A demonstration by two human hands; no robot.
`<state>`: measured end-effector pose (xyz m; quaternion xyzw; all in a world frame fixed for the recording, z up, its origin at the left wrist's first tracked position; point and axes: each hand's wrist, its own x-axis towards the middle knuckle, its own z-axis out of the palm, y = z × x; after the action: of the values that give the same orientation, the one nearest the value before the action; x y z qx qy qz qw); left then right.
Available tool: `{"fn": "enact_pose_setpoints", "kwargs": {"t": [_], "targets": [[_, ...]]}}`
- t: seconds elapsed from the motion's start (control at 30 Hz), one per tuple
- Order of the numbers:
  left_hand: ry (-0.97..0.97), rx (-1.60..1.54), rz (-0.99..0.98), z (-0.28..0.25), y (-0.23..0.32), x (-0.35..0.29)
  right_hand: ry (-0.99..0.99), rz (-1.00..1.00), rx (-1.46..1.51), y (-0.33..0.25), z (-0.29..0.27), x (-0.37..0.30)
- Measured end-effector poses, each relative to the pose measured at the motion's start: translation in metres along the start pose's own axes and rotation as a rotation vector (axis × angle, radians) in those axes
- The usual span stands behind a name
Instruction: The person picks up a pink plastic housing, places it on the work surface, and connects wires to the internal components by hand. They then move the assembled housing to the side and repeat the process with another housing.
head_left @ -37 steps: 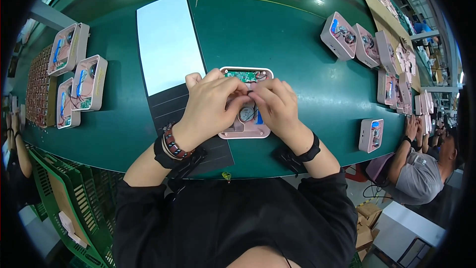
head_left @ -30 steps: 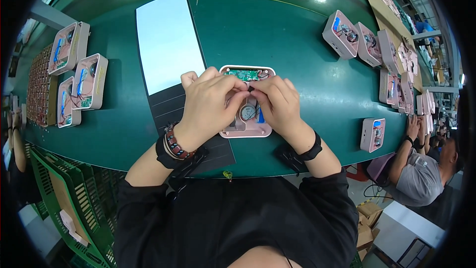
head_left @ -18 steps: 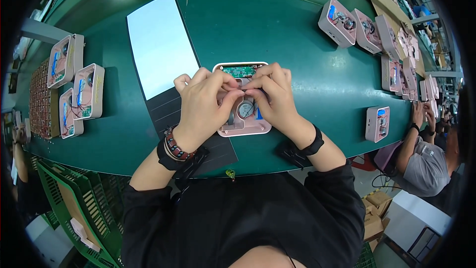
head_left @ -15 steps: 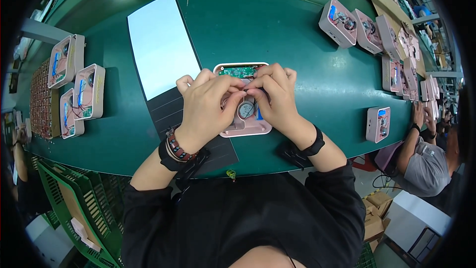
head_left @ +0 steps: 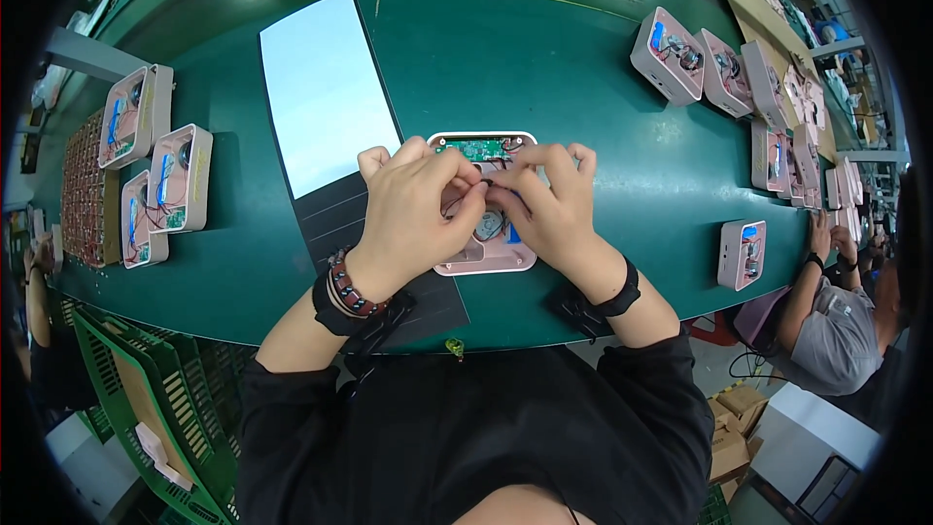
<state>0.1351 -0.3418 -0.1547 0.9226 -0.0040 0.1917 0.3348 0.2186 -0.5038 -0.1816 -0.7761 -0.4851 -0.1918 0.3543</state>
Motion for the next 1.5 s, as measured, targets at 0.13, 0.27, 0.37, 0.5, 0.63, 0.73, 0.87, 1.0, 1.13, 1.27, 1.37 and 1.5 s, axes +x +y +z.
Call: {"fn": "enact_pose_setpoints", "kwargs": {"t": [0.13,0.27,0.37,0.5,0.63,0.73,0.87,1.0,1.13,1.27,1.37,1.5], "targets": [[-0.046,0.033,0.003,-0.003,0.003,0.0,0.008,-0.175,-0.164,-0.001,-0.007,0.004],[-0.053,0.084,0.017,-0.006,0.006,0.0,0.011,-0.243,-0.208,0.001,-0.007,0.004],[-0.037,0.104,0.076,-0.007,0.002,-0.001,-0.004,-0.244,-0.192,0.002,-0.006,0.004],[-0.021,0.162,0.162,-0.006,-0.004,-0.001,-0.023,-0.204,-0.119,0.005,-0.001,0.005],[-0.008,0.193,0.197,-0.001,-0.009,-0.003,-0.071,-0.133,-0.049,0.004,-0.001,0.009],[-0.009,0.205,0.2,0.001,-0.01,-0.003,-0.096,-0.094,-0.041,0.004,-0.001,0.008],[-0.015,0.221,0.192,0.002,-0.011,-0.003,-0.095,-0.008,-0.001,0.003,-0.001,0.007],[-0.027,0.209,0.178,0.001,-0.009,-0.002,-0.109,-0.024,0.057,0.006,-0.004,0.008],[-0.076,0.198,0.16,-0.005,-0.006,0.001,-0.154,-0.032,0.118,0.009,-0.003,0.008],[-0.109,0.191,0.154,-0.005,-0.008,0.004,-0.173,0.008,0.182,0.011,0.001,0.008],[-0.093,0.218,0.176,-0.005,-0.009,0.002,-0.175,0.055,0.243,0.008,0.004,0.008],[0.058,0.244,0.166,-0.004,-0.009,0.002,-0.199,0.12,0.317,0.007,0.004,0.008]]}}
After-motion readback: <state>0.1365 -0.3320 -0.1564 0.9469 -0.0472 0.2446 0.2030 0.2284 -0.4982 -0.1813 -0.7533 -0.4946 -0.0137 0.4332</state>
